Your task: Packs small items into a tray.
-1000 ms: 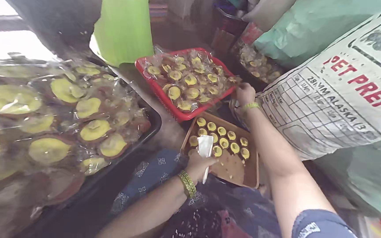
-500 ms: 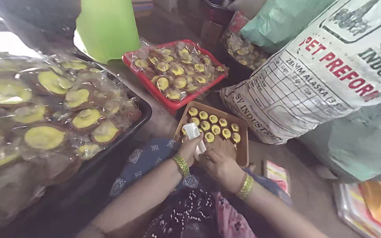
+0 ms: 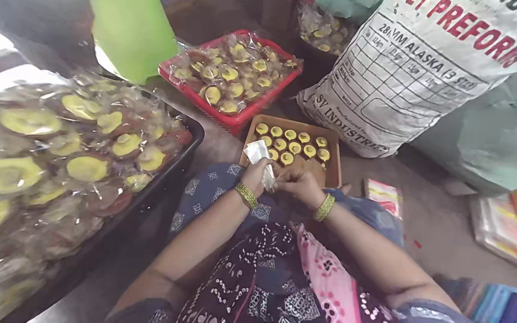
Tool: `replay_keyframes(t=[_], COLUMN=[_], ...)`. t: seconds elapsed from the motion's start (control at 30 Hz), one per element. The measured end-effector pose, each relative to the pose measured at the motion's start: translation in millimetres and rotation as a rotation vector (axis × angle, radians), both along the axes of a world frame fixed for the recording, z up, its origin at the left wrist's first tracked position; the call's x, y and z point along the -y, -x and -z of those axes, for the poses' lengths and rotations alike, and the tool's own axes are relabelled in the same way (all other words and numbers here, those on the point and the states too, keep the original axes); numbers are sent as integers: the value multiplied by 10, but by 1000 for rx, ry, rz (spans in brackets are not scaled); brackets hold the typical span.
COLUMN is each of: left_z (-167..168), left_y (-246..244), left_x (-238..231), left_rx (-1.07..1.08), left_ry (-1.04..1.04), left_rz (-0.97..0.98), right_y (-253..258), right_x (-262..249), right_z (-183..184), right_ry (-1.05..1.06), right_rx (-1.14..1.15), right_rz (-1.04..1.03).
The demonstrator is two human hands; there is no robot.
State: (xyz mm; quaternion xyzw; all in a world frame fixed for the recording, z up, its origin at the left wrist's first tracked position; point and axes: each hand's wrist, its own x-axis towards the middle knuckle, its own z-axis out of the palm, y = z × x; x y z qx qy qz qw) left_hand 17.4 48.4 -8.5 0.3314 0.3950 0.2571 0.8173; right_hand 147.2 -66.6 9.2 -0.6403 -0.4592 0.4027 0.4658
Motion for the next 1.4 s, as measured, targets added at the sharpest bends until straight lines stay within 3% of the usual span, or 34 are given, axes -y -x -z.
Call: replay_keyframes(t=[0.1, 0.2, 0.3, 0.4, 0.47, 0.57, 0.7, 0.83, 0.97, 1.1, 1.2, 1.3, 1.4], left_z=[23, 36, 72, 65, 30, 36, 58, 8, -7, -9, -59, -45, 3], left_y=[15, 1, -5, -5, 5, 16, 14, 30, 44, -7, -13, 14, 62], left_x=[-12, -13, -35, -67, -131, -296, -384, -169, 92, 233, 206, 105, 6], left_rx=[61, 29, -11, 31, 56, 124, 30, -9, -17, -23, -156, -249, -352], left_ry=[-23, -43, -45, -24, 30, 131, -4, -456, -907, -900, -874, -834, -930], left_rz=[5, -34, -56, -89, -137, -347, -471, -307, -47, 64, 99, 123, 131], right_y=[4, -4, 1, -4, -18, -42, -190, -419, -381, -238, -185, -267, -450], right_x=[7, -9, -8, 5, 3, 63, 140, 42, 2, -49, -73, -76, -131], right_z=[-99, -81, -18, 33, -25, -183, -412, -389, -275, -178, -155, -201, -304], right_ry=[78, 52, -74, -368, -497, -525, -307, -106, -4, -16, -11, 14, 64], right_rx=[-287, -312, -59, 283, 392, 226, -30, -206, -187, -125, -111, -34, 83], right_rz=[87, 119, 61, -100, -212, -273, 94, 439, 468, 369, 357, 332, 307])
